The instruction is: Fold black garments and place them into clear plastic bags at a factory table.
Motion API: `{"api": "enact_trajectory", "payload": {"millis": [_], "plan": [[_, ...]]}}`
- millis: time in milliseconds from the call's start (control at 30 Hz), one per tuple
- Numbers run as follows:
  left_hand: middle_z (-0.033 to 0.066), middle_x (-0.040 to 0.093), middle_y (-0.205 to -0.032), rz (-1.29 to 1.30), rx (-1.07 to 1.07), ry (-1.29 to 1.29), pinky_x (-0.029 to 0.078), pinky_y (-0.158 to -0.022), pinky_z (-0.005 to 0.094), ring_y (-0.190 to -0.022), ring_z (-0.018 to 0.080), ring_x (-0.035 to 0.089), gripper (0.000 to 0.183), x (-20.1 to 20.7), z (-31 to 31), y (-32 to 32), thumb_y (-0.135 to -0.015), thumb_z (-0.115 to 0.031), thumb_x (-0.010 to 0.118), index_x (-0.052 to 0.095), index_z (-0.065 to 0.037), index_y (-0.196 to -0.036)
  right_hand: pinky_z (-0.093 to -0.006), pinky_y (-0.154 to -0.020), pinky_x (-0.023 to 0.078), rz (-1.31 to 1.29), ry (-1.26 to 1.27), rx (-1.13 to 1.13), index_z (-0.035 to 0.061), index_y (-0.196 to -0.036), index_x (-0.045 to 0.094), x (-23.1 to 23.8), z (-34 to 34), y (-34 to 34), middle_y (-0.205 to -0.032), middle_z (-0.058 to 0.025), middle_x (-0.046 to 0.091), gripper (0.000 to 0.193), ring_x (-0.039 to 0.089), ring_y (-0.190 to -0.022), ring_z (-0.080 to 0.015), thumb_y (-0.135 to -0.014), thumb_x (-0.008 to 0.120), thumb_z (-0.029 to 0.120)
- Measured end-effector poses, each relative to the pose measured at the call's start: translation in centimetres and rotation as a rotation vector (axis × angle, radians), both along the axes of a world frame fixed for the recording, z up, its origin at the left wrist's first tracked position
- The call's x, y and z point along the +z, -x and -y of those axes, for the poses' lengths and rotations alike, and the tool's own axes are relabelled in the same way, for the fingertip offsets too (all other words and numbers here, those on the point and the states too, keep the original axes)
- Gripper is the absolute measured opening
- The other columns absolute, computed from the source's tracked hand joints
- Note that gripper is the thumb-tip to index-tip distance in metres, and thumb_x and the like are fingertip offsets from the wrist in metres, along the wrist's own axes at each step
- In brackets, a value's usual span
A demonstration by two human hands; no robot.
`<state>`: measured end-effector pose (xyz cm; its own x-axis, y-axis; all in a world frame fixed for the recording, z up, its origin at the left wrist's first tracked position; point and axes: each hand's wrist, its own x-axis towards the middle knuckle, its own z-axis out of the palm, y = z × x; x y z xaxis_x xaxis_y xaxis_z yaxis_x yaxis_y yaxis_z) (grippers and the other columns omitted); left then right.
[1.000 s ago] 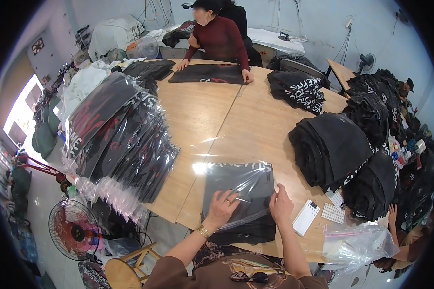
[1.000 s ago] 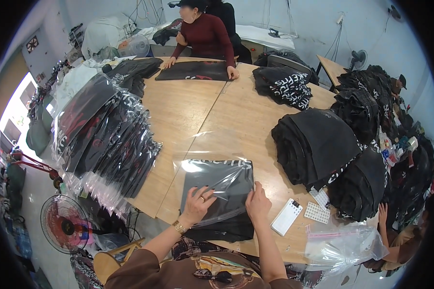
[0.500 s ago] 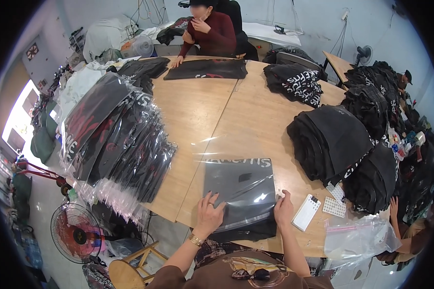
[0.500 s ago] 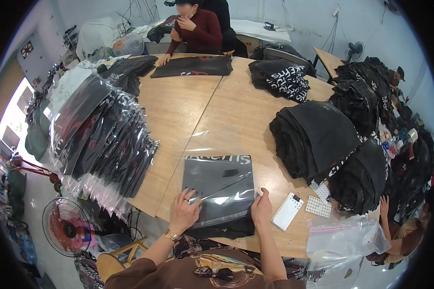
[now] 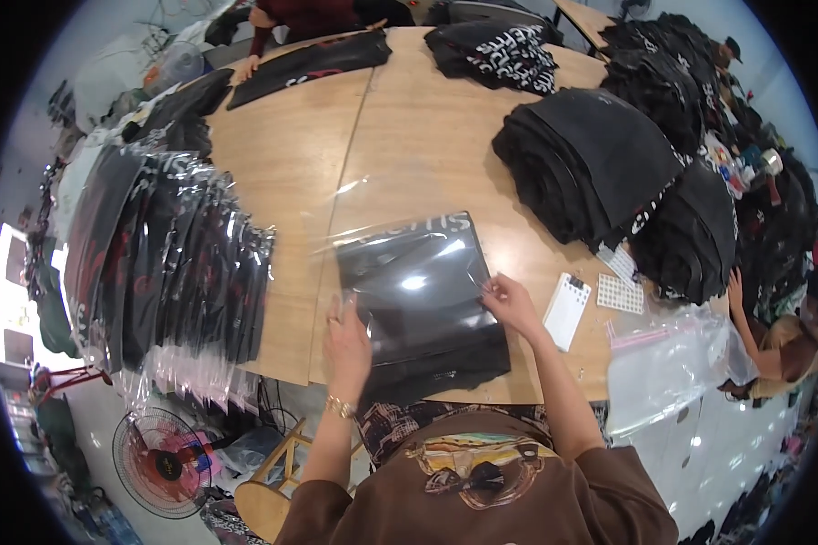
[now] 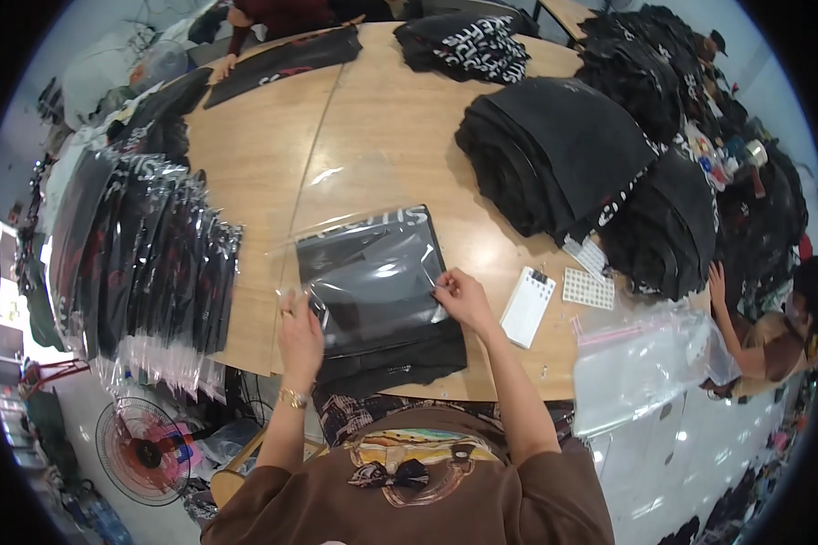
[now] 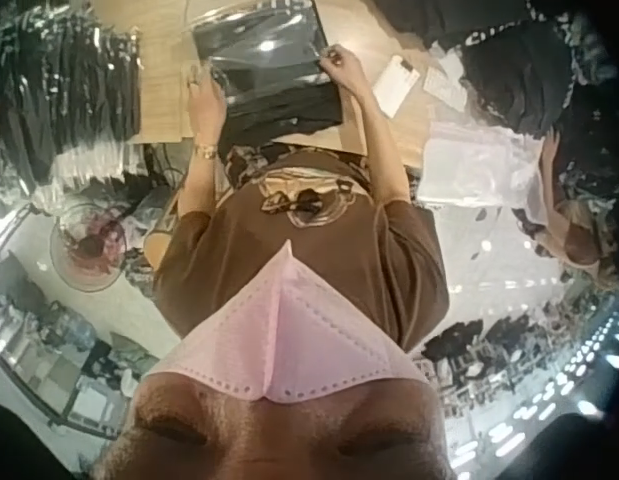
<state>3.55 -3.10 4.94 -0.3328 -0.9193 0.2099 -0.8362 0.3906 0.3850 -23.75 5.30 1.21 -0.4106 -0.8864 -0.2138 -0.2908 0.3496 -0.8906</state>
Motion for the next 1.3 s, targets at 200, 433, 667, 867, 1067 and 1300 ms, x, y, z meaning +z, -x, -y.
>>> {"api": "enact_trajectory", "payload": {"millis": [200, 433, 667, 867, 1067, 1300], "plan": [[0.0224, 0.049, -0.114, -0.209, -0.170, 0.056, 0.044, -0.083, 0.0413, -0.101, 0.0384, 0.050, 0.038, -2.2, 10.0, 4.7, -0.082, 0.000, 0.049, 0.048, -0.004, -0.119, -0.0308, -0.046, 0.044, -0.227, 0.138, -0.170, 0.0010, -0.074, 0.057, -2.7, 8.6, 4.4, -0.058, -0.0082, 0.058, 0.013, 0.057, -0.048, -0.0187, -0.077, 0.058, 0.014], [0.0252, 0.047, -0.115, -0.224, -0.237, -0.037, 0.042, -0.087, 0.0426, -0.106, 0.0390, 0.047, 0.054, -5.6, 18.8, 9.8, -0.075, -0.010, 0.063, 0.043, -0.004, -0.125, -0.0277, -0.050, 0.051, 0.535, 0.047, -0.421, -0.0014, -0.075, 0.055, -3.2, 16.8, 7.6, -0.068, -0.0115, 0.061, 0.010, 0.062, -0.059, -0.0146, -0.080, 0.056, 0.007], [0.0220, 0.044, -0.122, -0.264, -0.377, 0.092, 0.039, -0.093, 0.0398, -0.112, 0.0361, 0.044, 0.062, -7.3, 21.2, 11.9, -0.070, -0.007, 0.067, 0.041, -0.004, -0.127, -0.0421, -0.060, 0.048, -0.642, 0.153, -0.235, 0.0051, -0.081, 0.055, -4.5, 15.4, 7.9, -0.080, -0.0133, 0.058, 0.009, 0.059, -0.068, -0.0326, -0.077, 0.059, 0.012], [0.0215, 0.039, -0.126, -0.340, -0.481, 0.039, 0.040, -0.093, 0.0390, -0.112, 0.0349, 0.044, 0.063, -6.7, 21.3, 11.0, -0.069, -0.001, 0.064, 0.042, -0.007, -0.127, -0.0453, -0.060, 0.046, -0.652, 0.081, -0.247, 0.0062, -0.078, 0.053, -3.1, 11.4, 5.0, -0.081, -0.0119, 0.058, 0.013, 0.058, -0.068, -0.0361, -0.078, 0.060, 0.017], [0.0247, 0.023, -0.133, -0.411, -0.374, -0.167, 0.046, -0.081, 0.0354, -0.112, 0.0352, 0.044, 0.067, -5.7, 21.0, 10.3, -0.067, 0.008, 0.060, 0.044, -0.015, -0.128, -0.0384, -0.059, 0.048, -0.395, 0.057, -0.259, 0.0043, -0.079, 0.058, -3.3, 10.7, 4.6, -0.076, -0.0126, 0.063, 0.014, 0.062, -0.067, -0.0296, -0.077, 0.061, 0.018], [0.0253, 0.018, -0.139, -0.295, -0.434, 0.042, 0.050, -0.067, 0.0295, -0.111, 0.0322, 0.047, 0.063, -6.1, 22.2, 7.4, -0.067, 0.010, 0.063, 0.050, -0.015, -0.123, -0.0288, -0.042, 0.044, 0.058, -0.155, -0.172, 0.0013, -0.077, 0.064, -2.6, 13.5, 6.8, -0.058, -0.0076, 0.062, 0.011, 0.058, -0.044, -0.0158, -0.075, 0.061, 0.012]]}}
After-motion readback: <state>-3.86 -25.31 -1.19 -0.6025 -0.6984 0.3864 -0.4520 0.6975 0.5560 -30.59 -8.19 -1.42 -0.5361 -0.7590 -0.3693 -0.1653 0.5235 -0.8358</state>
